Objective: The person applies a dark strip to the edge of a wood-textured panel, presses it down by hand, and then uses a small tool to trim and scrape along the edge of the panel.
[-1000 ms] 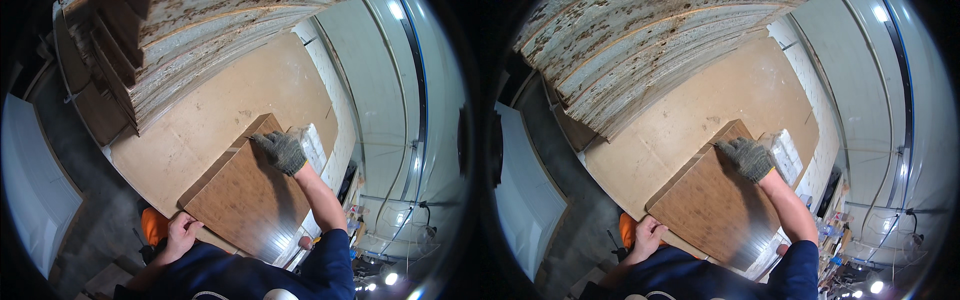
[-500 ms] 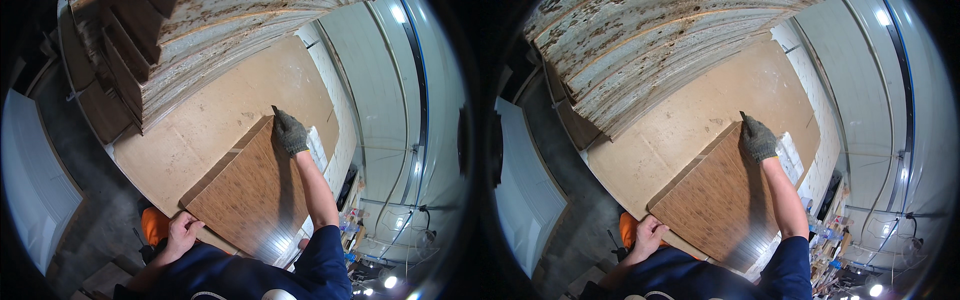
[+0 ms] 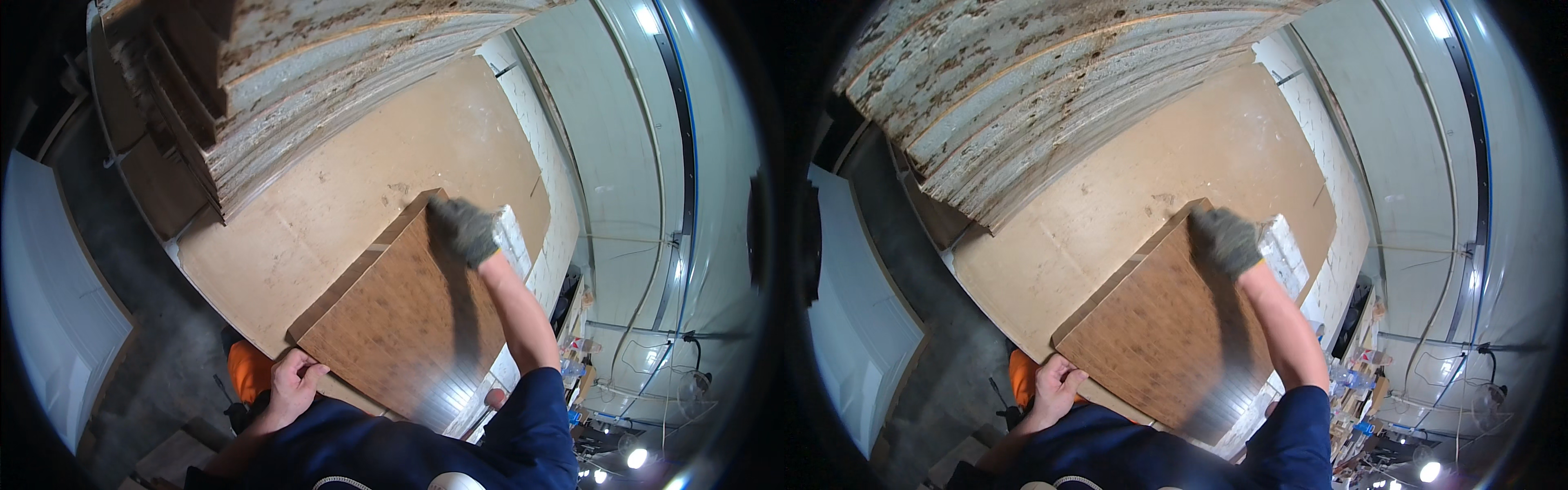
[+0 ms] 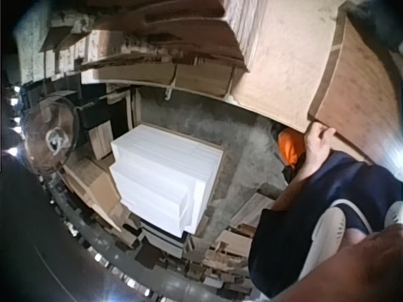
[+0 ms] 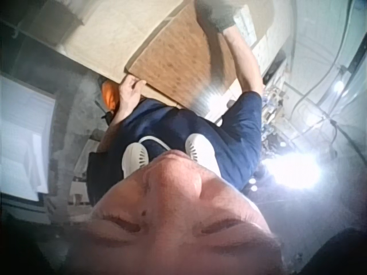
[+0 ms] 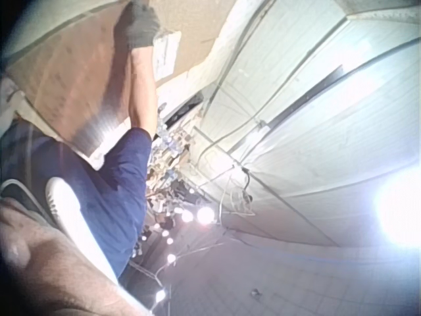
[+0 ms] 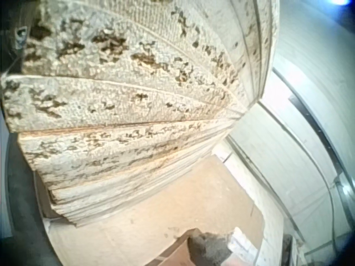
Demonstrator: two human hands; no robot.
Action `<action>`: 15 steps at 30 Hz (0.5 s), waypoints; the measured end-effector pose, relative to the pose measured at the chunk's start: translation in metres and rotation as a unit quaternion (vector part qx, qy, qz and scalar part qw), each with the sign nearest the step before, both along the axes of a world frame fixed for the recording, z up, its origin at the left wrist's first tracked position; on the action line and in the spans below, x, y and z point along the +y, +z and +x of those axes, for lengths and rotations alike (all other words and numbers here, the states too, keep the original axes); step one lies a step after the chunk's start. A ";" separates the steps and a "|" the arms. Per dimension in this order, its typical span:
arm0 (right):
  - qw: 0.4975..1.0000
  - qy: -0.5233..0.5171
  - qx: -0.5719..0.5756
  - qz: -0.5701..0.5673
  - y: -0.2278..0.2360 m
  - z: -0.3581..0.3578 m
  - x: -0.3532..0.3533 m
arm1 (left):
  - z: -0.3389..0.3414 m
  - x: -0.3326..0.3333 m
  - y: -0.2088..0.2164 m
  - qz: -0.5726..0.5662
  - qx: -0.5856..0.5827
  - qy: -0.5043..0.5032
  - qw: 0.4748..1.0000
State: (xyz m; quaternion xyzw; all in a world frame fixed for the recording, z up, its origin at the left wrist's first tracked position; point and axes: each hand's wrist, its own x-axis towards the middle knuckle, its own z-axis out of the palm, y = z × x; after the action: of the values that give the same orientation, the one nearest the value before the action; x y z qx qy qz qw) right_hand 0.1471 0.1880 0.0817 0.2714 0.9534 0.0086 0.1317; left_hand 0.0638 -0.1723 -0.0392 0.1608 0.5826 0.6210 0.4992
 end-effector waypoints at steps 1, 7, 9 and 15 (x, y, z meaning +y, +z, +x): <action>0.993 0.101 0.049 -0.030 0.003 0.004 -0.010 | -0.002 0.001 0.003 -0.005 -0.005 -0.008 1.000; 0.965 -0.109 0.240 0.012 -0.034 0.023 0.014 | -0.003 0.001 0.005 -0.013 -0.016 -0.016 1.000; 0.965 -0.124 0.228 0.043 -0.040 0.025 0.022 | -0.005 0.002 0.009 -0.024 -0.023 -0.022 0.999; 0.968 -0.166 0.184 0.028 -0.042 0.019 0.024 | -0.003 0.001 0.006 -0.011 -0.025 -0.009 1.000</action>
State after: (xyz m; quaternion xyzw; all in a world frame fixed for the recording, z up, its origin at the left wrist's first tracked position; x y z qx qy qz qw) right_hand 0.1665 0.2123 0.0399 0.4262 0.9022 -0.0372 -0.0543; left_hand 0.0608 -0.1717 -0.0333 0.1454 0.5755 0.6135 0.5209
